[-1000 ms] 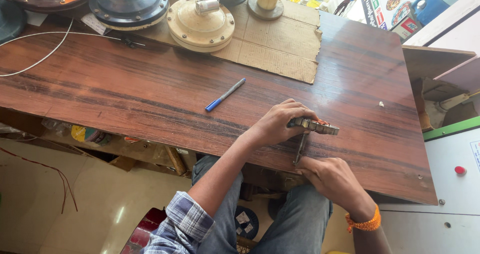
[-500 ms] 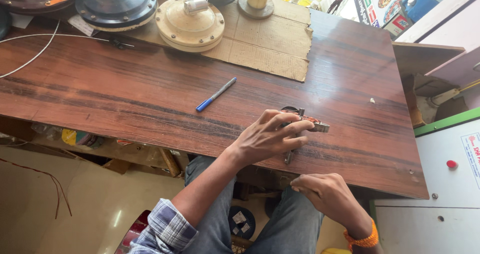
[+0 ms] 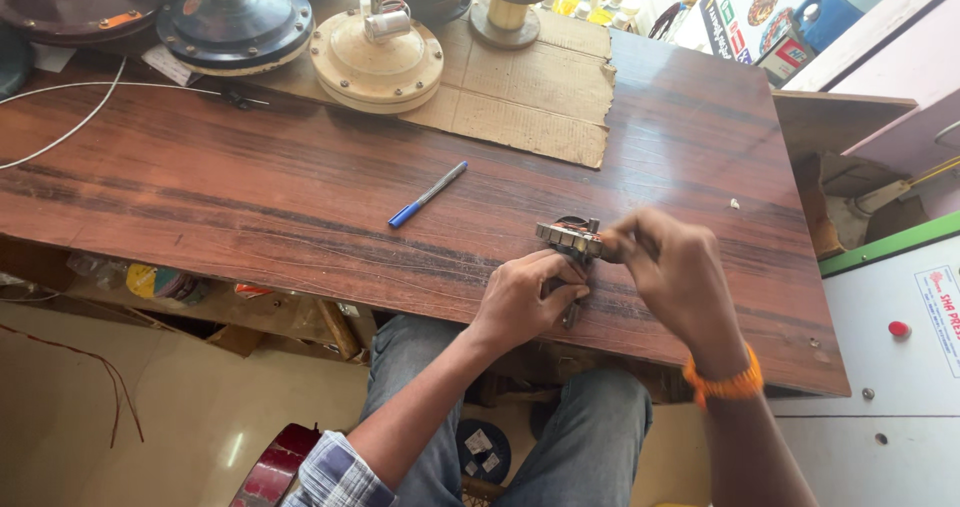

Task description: The person holds a small circular electrical component with copper windings and repeatedly inserts and removes a metal pin or shaft through its center. The hands rotate the component and adjust the pin while seated at a workbench with other similar components nearby.

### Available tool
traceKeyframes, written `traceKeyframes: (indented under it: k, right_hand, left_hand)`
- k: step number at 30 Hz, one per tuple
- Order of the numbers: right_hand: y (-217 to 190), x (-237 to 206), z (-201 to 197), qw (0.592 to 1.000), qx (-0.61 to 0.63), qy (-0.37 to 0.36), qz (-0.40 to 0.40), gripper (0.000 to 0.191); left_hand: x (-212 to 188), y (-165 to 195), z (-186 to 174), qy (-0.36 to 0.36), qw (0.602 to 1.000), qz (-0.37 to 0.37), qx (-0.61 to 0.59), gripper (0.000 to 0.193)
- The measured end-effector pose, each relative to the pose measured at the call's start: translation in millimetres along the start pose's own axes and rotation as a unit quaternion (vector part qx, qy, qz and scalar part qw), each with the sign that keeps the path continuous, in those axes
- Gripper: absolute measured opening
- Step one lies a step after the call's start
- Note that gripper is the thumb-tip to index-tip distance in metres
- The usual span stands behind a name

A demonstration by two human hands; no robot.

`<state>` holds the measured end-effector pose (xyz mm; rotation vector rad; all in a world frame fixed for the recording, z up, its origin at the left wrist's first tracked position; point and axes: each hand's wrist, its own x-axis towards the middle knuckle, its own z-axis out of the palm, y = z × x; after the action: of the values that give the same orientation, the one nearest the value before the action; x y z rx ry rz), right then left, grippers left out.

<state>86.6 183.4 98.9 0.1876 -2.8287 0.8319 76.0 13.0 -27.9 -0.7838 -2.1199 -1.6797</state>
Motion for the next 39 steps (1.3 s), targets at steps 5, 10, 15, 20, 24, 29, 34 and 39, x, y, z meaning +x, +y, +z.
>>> traceKeyframes:
  k: [5, 10, 15, 20, 24, 29, 34, 39]
  right_hand:
    - [9.7, 42.9, 12.9, 0.995, 0.076, -0.034, 0.045, 0.018]
    - [42.3, 59.6, 17.2, 0.996, -0.003, -0.043, 0.078, 0.023]
    - [84.8, 64.5, 20.6, 0.994, -0.021, -0.026, 0.101, 0.023]
    - [116.0, 64.3, 19.8, 0.993, 0.023, 0.004, 0.118, 0.019]
    - [132.9, 51.4, 13.2, 0.991, 0.057, 0.03, 0.115, 0.016]
    - [133.3, 38.9, -8.4, 0.977, 0.145, 0.05, 0.15, 0.014]
    - [106.5, 19.6, -35.5, 0.942, 0.3, 0.043, 0.145, 0.012]
    - [67.6, -8.9, -47.3, 0.958, 0.265, -0.005, 0.108, 0.012]
  left_hand:
    - [4.0, -1.9, 9.3, -0.001, 0.99, -0.12, -0.069, 0.017]
    - [8.6, -7.8, 20.1, 0.05, 0.964, -0.225, -0.131, 0.018]
    - [12.3, -2.8, 25.3, 0.083, 0.946, -0.277, -0.147, 0.017]
    - [-0.6, 19.3, 17.8, 0.121, 0.988, -0.089, 0.038, 0.015]
    - [16.0, 14.5, -1.5, 0.088, 0.945, 0.23, 0.217, 0.058]
    - [55.1, -20.5, -13.2, -0.1, 0.977, 0.181, 0.059, 0.074]
    - [52.0, -36.9, -6.5, -0.122, 0.982, 0.133, 0.051, 0.061]
    - [51.5, -40.4, -2.3, -0.095, 0.985, 0.14, 0.022, 0.045]
